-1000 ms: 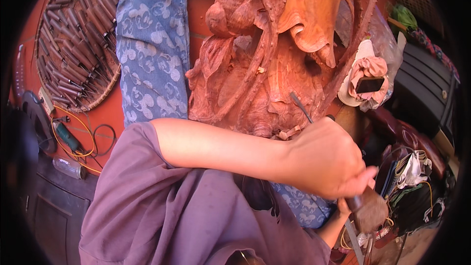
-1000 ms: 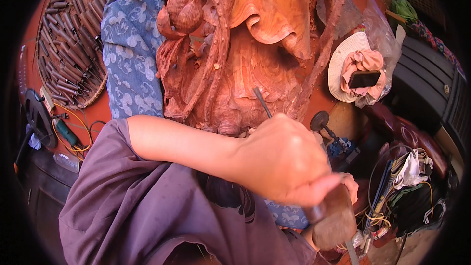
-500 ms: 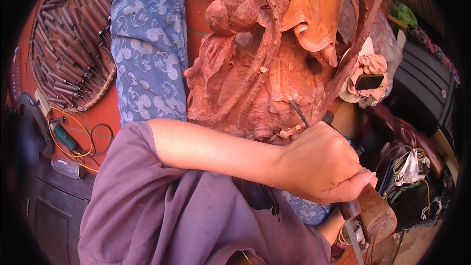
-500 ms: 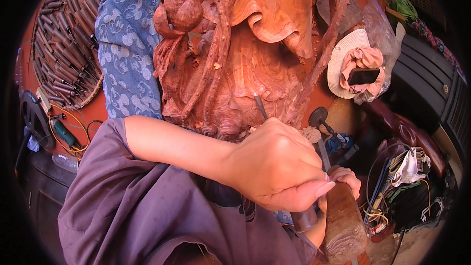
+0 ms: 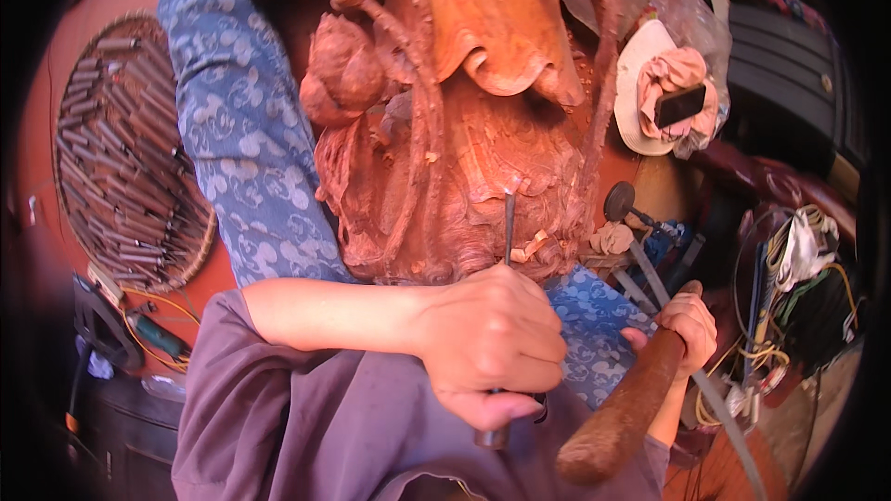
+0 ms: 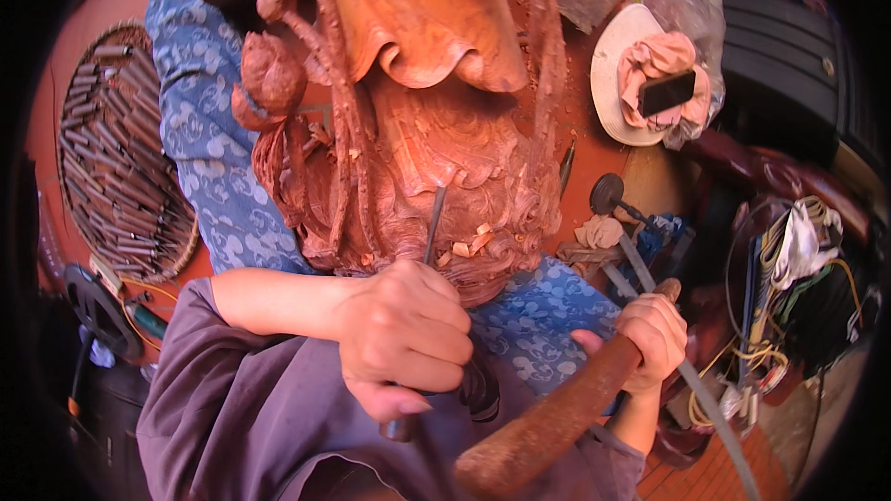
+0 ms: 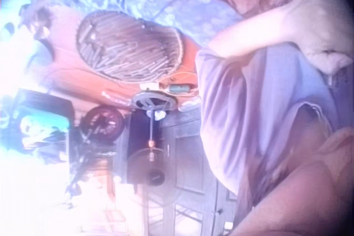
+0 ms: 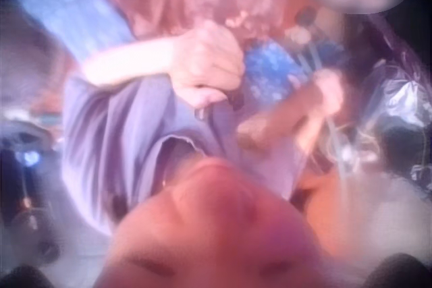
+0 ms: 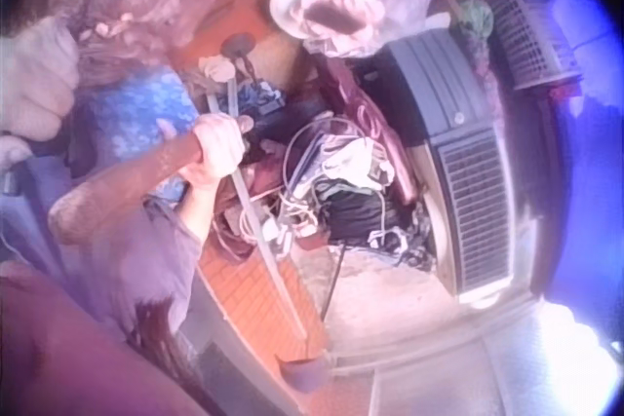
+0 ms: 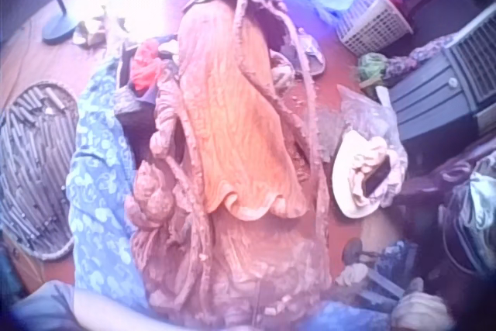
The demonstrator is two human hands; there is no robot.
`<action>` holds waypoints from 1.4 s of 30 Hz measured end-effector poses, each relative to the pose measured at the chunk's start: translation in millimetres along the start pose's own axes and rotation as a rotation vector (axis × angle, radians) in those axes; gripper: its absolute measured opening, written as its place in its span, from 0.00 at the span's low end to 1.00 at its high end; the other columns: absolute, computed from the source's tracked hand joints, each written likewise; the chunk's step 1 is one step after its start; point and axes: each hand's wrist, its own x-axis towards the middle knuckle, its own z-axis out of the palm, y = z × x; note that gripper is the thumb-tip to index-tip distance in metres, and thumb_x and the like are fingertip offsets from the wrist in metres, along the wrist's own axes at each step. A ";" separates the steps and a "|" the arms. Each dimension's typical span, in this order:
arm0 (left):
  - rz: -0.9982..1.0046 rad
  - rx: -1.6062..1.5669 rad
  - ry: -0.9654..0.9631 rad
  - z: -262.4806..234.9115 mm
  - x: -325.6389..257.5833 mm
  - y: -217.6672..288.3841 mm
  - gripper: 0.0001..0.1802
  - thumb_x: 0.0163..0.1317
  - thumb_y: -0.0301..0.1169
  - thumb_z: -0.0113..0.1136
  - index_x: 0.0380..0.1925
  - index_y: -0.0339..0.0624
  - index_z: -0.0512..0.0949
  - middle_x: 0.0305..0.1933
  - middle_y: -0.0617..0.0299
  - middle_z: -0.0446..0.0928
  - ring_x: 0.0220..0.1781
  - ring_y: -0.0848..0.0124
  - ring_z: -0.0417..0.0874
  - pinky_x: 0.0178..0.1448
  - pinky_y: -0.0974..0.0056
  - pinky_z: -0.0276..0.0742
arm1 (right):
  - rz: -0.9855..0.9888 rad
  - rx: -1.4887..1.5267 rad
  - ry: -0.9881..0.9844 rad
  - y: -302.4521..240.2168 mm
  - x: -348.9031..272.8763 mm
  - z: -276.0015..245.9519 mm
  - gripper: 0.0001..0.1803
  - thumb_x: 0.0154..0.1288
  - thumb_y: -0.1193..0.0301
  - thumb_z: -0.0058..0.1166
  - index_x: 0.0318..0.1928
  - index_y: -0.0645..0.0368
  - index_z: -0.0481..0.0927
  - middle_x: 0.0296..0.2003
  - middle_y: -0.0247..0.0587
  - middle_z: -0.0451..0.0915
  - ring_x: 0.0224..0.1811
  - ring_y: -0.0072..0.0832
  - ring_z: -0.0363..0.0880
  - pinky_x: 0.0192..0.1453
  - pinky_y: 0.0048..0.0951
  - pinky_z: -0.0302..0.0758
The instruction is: The person carves a large wooden sculpture using a chisel and mallet. They repeatedly strike the chisel to remove wood chips and refine the surface details of the sculpture.
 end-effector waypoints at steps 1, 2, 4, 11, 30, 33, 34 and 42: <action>-0.007 -0.014 -0.016 -2.6 -1.4 -1.2 0.16 0.54 0.40 0.56 0.15 0.43 0.67 0.20 0.61 0.64 0.21 0.60 0.72 0.23 0.57 0.67 | -0.015 0.023 0.012 -1.6 0.4 1.9 0.29 0.36 0.60 0.82 0.28 0.58 0.72 0.21 0.37 0.74 0.21 0.33 0.73 0.28 0.31 0.73; -0.014 -0.026 -0.030 -3.5 -2.0 -2.7 0.16 0.53 0.40 0.55 0.15 0.43 0.67 0.20 0.61 0.64 0.21 0.60 0.72 0.23 0.57 0.67 | -0.015 0.015 0.003 -2.8 0.5 1.6 0.28 0.37 0.60 0.82 0.28 0.57 0.72 0.21 0.37 0.74 0.21 0.33 0.73 0.28 0.31 0.73; -0.020 -0.051 -0.019 -3.3 -3.3 -4.6 0.15 0.53 0.39 0.55 0.15 0.42 0.67 0.20 0.61 0.64 0.21 0.60 0.72 0.23 0.57 0.67 | -0.016 0.000 -0.042 -7.0 3.7 -0.4 0.28 0.38 0.61 0.81 0.29 0.57 0.72 0.21 0.37 0.74 0.21 0.33 0.73 0.28 0.32 0.73; 0.000 -0.134 -0.032 -15.3 1.3 -7.0 0.18 0.61 0.39 0.48 0.16 0.40 0.69 0.19 0.60 0.65 0.17 0.62 0.71 0.21 0.59 0.64 | -0.030 -0.029 -0.052 -10.8 4.1 0.6 0.27 0.39 0.61 0.81 0.32 0.56 0.73 0.21 0.35 0.74 0.21 0.32 0.73 0.27 0.32 0.72; -0.009 -0.062 -0.082 -12.0 0.4 -11.7 0.17 0.56 0.36 0.50 0.13 0.42 0.63 0.16 0.58 0.62 0.18 0.55 0.69 0.23 0.54 0.65 | -0.142 -0.252 -0.052 -63.4 1.0 -13.7 0.16 0.46 0.80 0.69 0.27 0.58 0.72 0.23 0.37 0.72 0.23 0.35 0.72 0.27 0.35 0.74; -0.005 -0.029 -0.089 -10.1 -0.1 -13.1 0.17 0.57 0.36 0.49 0.13 0.42 0.63 0.15 0.57 0.62 0.17 0.54 0.68 0.23 0.54 0.64 | -0.200 -0.259 -0.008 -58.9 -4.1 -7.0 0.16 0.46 0.83 0.66 0.31 0.61 0.70 0.22 0.42 0.72 0.22 0.39 0.73 0.28 0.38 0.74; -0.007 -0.014 -0.087 -10.6 -1.3 -12.2 0.17 0.57 0.36 0.49 0.13 0.42 0.63 0.15 0.57 0.63 0.17 0.54 0.68 0.23 0.54 0.64 | -0.180 -0.275 -0.021 -60.5 -3.7 -7.9 0.16 0.46 0.83 0.66 0.31 0.61 0.70 0.22 0.42 0.72 0.22 0.39 0.73 0.28 0.38 0.74; -0.021 0.017 -0.067 -7.7 1.7 -12.8 0.15 0.58 0.35 0.49 0.15 0.42 0.65 0.16 0.56 0.65 0.17 0.54 0.68 0.23 0.54 0.64 | -0.097 -0.332 0.017 -50.3 -15.5 -2.8 0.13 0.45 0.83 0.66 0.27 0.59 0.73 0.22 0.38 0.73 0.22 0.36 0.73 0.29 0.35 0.74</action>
